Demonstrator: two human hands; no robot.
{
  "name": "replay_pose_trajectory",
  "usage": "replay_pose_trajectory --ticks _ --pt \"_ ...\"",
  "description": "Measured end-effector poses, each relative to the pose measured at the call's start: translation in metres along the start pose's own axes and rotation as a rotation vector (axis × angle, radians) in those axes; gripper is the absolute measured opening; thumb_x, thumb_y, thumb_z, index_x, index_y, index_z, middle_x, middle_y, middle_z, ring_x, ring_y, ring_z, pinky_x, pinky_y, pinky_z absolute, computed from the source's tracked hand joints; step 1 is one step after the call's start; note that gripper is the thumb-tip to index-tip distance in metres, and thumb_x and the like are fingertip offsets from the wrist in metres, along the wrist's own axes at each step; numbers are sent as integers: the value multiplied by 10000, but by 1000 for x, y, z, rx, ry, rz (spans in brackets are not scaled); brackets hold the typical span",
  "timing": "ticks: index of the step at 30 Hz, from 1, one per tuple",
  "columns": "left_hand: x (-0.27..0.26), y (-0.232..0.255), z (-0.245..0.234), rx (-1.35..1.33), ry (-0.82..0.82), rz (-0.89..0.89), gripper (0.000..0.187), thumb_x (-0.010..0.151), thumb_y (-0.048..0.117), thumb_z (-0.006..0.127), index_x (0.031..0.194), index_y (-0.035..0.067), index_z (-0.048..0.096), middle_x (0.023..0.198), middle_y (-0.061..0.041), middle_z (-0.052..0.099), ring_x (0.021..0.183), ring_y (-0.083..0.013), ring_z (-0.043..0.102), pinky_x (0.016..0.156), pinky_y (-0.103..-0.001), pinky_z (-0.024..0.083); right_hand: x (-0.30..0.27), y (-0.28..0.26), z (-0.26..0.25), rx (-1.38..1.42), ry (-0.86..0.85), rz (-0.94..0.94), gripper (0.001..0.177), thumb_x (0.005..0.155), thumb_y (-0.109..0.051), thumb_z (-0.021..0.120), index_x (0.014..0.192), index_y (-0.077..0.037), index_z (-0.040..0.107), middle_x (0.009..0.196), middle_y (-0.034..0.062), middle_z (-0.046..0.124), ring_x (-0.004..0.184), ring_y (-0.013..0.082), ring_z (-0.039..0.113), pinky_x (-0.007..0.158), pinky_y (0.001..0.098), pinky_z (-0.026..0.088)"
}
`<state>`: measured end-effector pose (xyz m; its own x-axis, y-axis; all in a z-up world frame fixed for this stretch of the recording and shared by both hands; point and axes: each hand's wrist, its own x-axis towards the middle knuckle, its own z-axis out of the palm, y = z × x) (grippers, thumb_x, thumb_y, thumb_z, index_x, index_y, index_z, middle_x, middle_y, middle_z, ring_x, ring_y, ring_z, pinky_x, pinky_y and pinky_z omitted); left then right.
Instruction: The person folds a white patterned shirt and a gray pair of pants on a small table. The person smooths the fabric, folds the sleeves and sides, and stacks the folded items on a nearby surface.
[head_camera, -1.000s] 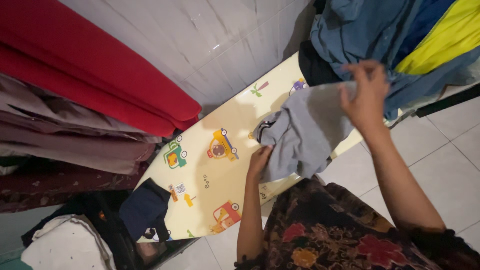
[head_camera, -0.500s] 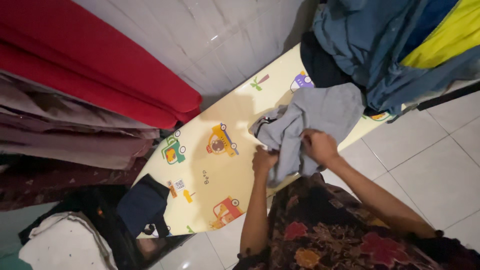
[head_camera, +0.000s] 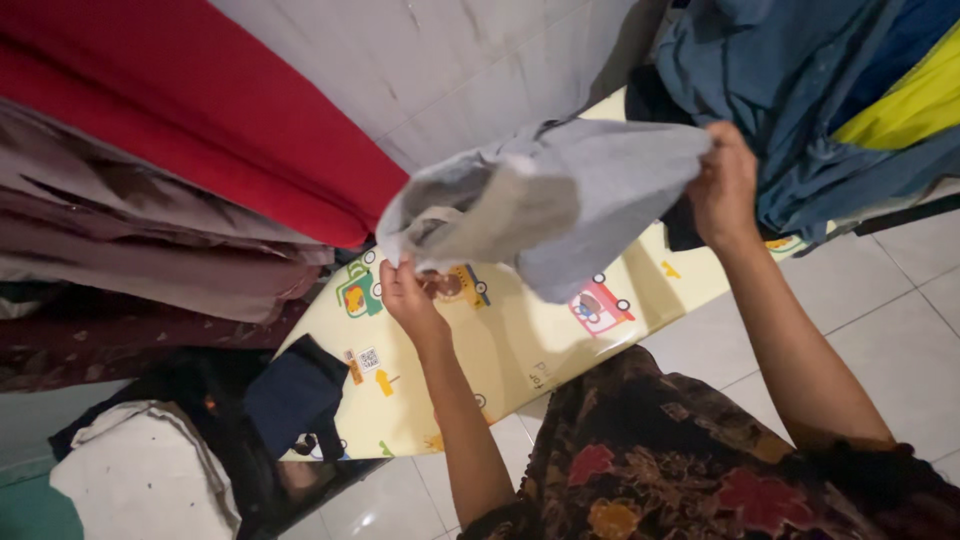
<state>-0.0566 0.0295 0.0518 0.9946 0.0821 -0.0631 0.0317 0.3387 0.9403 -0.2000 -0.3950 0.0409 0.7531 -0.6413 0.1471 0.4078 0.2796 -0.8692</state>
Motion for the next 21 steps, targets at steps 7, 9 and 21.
replay_pose_trajectory --ticks 7,9,21 --pt "-64 -37 -4 1269 -535 -354 391 916 431 720 849 49 768 706 -110 779 627 -156 688 645 -268 490 -41 4 -56 -1580 -103 -127 241 943 -203 696 1114 -36 671 911 176 659 820 384 642 730 464 518" --pt "-78 -59 -10 1167 -806 -895 445 868 466 750 907 23 768 802 -57 771 713 -221 765 712 -341 628 -59 5 -45 -1543 -68 -213 339 829 -166 712 1142 -37 686 974 239 657 873 436 631 743 509 514" --pt "-24 -106 25 1165 -282 51 512 896 358 653 1356 157 552 1284 -127 640 1167 -348 646 946 -475 524 -106 51 106 -1450 -193 564 821 816 -433 759 1487 -155 375 1186 340 611 1049 554 625 898 570 504"
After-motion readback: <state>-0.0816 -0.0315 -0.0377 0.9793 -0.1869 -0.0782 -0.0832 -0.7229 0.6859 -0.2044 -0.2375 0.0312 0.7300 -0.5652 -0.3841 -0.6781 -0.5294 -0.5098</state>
